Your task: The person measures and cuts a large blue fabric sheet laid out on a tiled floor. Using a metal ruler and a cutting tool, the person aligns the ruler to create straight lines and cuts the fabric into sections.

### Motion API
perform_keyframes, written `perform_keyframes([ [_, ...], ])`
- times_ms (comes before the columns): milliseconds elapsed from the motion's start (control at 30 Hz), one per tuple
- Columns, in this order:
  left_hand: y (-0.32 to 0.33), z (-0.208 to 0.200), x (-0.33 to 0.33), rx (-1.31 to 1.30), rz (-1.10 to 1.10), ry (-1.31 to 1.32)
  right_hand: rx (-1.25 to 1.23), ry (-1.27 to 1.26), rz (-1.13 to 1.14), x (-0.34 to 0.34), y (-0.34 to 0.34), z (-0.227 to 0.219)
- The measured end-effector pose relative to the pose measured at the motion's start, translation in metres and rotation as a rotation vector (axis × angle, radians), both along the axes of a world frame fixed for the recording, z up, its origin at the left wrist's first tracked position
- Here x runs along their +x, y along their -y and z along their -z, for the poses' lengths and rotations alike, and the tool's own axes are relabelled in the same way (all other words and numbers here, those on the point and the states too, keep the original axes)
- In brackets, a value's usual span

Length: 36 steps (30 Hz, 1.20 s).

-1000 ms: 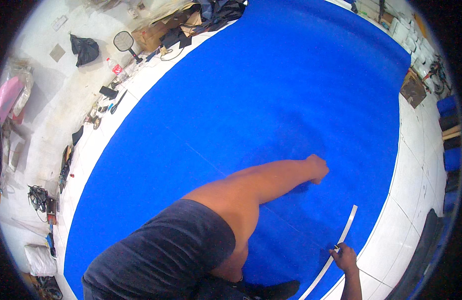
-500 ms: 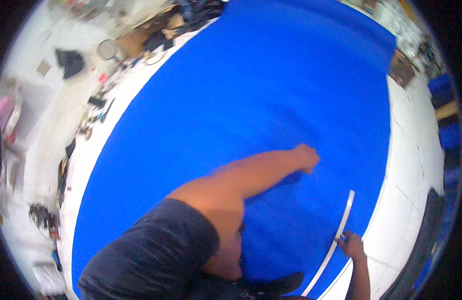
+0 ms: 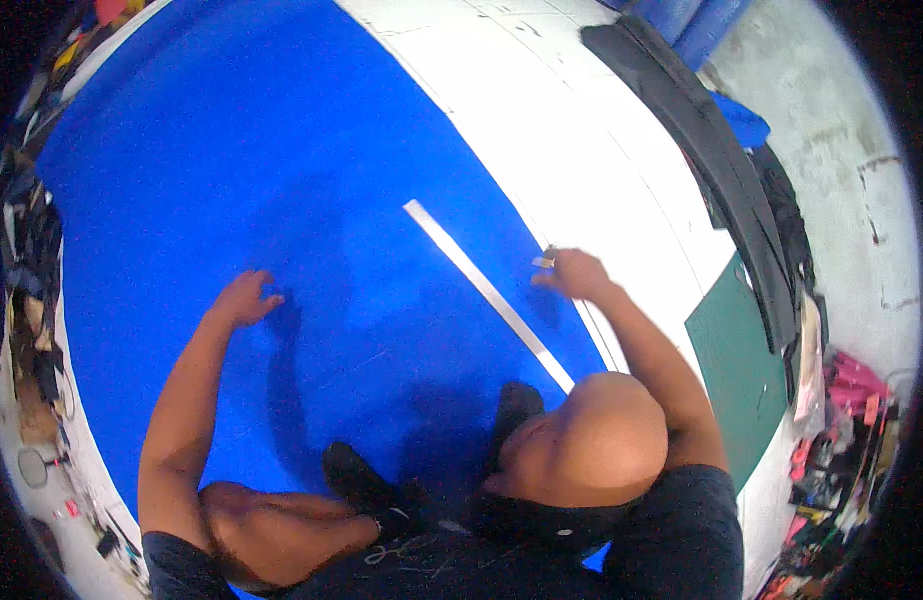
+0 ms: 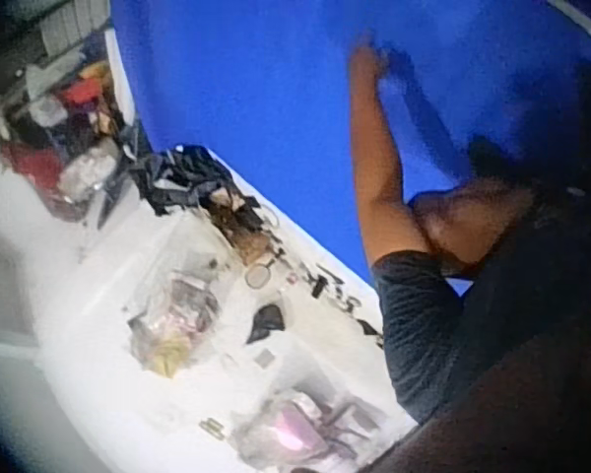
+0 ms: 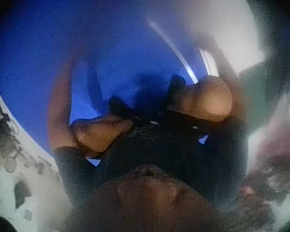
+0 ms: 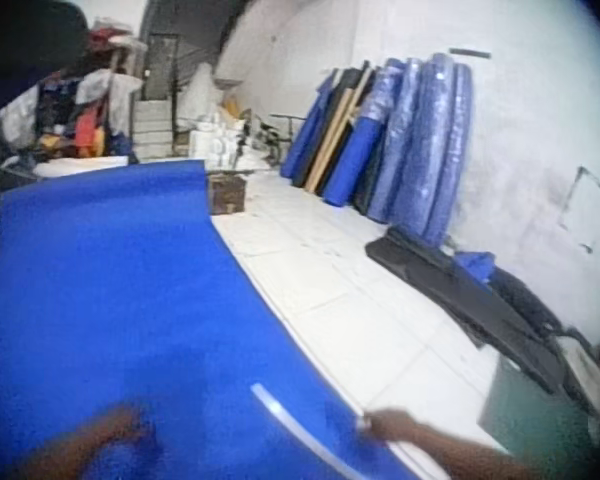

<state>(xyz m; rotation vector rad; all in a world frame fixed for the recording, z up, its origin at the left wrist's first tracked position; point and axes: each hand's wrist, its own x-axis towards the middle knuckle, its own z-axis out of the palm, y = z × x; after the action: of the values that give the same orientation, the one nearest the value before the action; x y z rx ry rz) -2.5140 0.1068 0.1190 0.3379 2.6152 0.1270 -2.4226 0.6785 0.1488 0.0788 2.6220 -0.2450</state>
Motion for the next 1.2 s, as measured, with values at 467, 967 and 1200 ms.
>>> perform_keyframes([
  [467,-0.11,0.017,0.003,0.128,0.277,0.07,-0.154,-0.371,0.521,0.16,0.038,0.095],
  [967,-0.384,0.085,-0.048,0.202,0.268,-0.249,-0.215,-0.468,0.682,0.137,-0.004,0.098],
  [1200,-0.385,0.091,-0.061,0.185,0.284,-0.255,-0.265,-0.459,0.716,0.143,-0.011,0.091],
])
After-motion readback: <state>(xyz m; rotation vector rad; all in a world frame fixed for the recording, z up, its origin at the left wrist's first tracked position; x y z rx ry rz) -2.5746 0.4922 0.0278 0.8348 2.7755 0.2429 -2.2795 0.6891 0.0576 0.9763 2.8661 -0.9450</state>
